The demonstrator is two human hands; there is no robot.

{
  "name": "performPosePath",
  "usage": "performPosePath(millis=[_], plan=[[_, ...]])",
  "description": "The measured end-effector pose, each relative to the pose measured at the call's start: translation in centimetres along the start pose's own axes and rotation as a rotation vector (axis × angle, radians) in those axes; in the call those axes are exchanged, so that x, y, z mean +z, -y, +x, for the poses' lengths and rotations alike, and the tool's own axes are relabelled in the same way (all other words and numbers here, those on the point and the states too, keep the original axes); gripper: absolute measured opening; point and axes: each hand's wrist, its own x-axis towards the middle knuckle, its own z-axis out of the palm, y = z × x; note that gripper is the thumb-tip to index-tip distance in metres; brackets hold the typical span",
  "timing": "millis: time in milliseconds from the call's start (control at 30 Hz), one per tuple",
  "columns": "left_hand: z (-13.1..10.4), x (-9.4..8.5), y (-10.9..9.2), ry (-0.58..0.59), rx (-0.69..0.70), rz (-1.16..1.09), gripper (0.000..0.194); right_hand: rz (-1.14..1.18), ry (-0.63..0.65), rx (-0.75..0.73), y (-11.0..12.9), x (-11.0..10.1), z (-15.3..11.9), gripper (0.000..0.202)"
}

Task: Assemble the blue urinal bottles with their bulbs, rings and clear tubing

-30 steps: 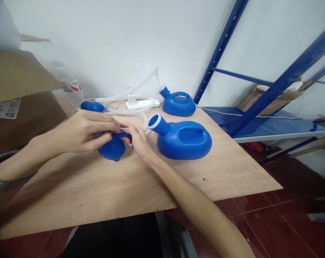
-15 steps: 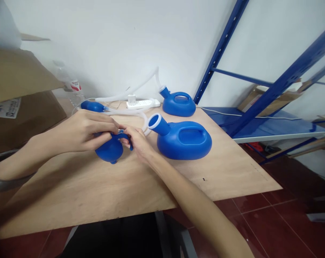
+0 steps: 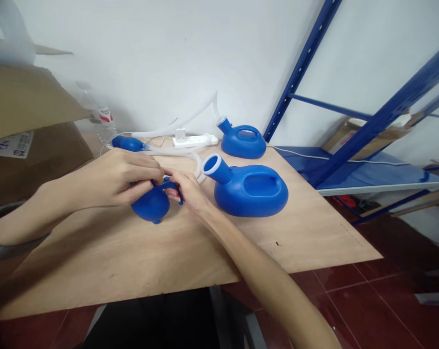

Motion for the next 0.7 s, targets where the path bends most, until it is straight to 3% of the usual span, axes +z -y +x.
performPosePath(millis=[200, 333, 500, 600, 700], plan=[[-0.1, -1.0, 1.4, 0.027, -0.079, -0.063, 0.032, -0.069, -0.096, -0.076, -0.4, -0.1, 0.5, 0.062], [-0.8, -1.9, 2.5, -0.049, -0.141, -0.023, 0.027, -0.119, -0.113, -0.065, -1.0, 0.3, 0.6, 0.084], [-1.3, -2.4, 3.6, -0.155, -0.194, -0.007, 0.022, -0.205, 0.003, -0.100, -2.4, 0.1, 0.9, 0.083], [-1.7, -3.8, 3.7, -0.140, -0.315, -0.022, 0.022, -0.342, -0.017, -0.086, -3.4, -0.3, 1.1, 0.089], [-2.7, -6.3, 3.1, -0.257, -0.528, -0.025, 0.021, -0.555, -0.019, -0.051, -4.0, -0.5, 0.8, 0.091]])
